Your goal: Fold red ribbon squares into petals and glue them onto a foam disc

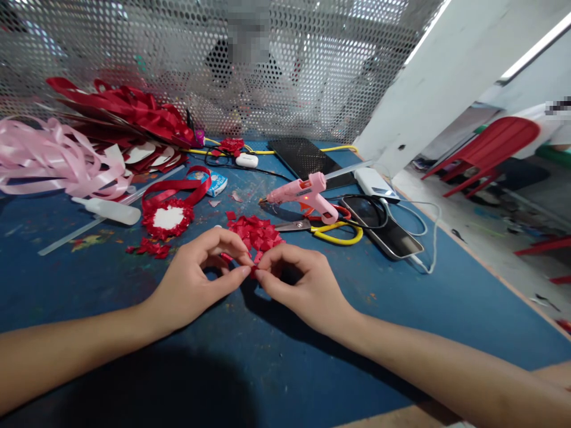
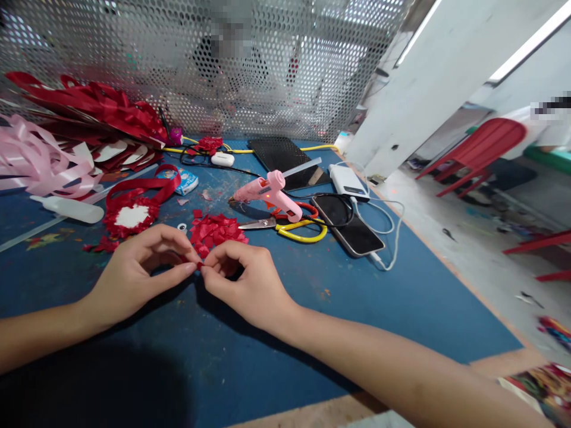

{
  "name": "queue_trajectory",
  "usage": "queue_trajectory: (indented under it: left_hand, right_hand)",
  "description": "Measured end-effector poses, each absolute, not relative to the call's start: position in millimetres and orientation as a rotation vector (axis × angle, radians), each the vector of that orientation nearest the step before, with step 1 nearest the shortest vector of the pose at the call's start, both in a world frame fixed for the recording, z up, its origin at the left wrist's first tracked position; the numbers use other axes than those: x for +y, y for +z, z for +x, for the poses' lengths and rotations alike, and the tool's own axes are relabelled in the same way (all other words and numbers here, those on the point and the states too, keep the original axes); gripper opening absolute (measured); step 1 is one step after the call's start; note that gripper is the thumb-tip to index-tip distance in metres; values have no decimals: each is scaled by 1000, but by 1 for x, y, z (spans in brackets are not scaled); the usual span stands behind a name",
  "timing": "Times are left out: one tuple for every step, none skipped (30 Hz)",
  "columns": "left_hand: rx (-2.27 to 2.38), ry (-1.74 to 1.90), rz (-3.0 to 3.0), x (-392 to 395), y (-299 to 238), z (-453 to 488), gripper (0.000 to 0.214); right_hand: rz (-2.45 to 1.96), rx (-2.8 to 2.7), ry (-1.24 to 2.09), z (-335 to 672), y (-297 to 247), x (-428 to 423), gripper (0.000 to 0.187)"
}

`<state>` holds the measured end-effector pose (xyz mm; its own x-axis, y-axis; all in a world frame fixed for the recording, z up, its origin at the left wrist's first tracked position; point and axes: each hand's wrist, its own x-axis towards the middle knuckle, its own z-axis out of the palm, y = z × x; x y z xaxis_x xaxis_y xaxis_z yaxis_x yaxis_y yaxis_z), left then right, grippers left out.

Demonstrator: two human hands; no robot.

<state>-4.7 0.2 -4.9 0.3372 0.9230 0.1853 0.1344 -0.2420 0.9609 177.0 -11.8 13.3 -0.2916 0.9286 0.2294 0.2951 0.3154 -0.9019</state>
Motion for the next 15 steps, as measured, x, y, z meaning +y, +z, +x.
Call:
queue_trajectory:
  left_hand:
    - [968, 1025, 1637, 0, -5, -5, 15]
    - [967, 1027, 1638, 0, -5, -4, 15]
    - [966, 1028, 1638, 0, -5, -4, 15]
    - [965, 1030, 1637, -1, -5, -4, 15]
    - [965, 1031, 1635, -1, -5, -4, 16]
    - [966, 1030, 1633, -1, -5, -4, 16]
    - [967, 1029, 1630, -1, -5, -4, 16]
    - [967, 1027, 1628, -1, -5, -4, 17]
    - [966, 1025, 1626, -1, -4, -3, 17]
    - [963, 1024, 1624, -1, -4, -3, 18]
    - [958, 1026, 1622, -1, -4, -3, 19]
    - [951, 1027, 1620, -1, -4, -3, 19]
    - [943, 1027, 1619, -1, -4, -3, 20]
    - [937, 1027, 1618, -1, -4, -3, 20]
    - [933, 1027, 1617, 0, -4, -3, 21]
  right_hand:
    - [-1094, -1780, 977, 177, 13, -11, 10]
    - [-1091, -1786, 968, 177, 12, -11, 10]
    - [-1088, -1792, 960, 177, 12, -11, 10]
    - [-1087, -1798, 953, 177, 11, -11, 11]
    - [-1087, -1803, 947, 178, 11, -11, 11]
    - [-1089, -1807, 942, 178, 11, -11, 11]
    - [-1090, -1811, 937, 178, 11, -11, 11]
    - [-1091, -1814, 933, 178, 10, -12, 11]
    - [-1091, -1816, 929, 178, 10, -12, 11]
    - [-1091, -1818, 924, 177, 10, -12, 11]
    - [-1089, -1821, 920, 177, 10, -12, 11]
    - [-1088, -1826, 917, 177, 10, -12, 11]
    - [-1085, -1830, 913, 177, 11, -12, 11]
    - [-1082, -1834, 910, 177, 11, -13, 11]
    - [-1079, -1839, 907, 177, 11, -13, 11]
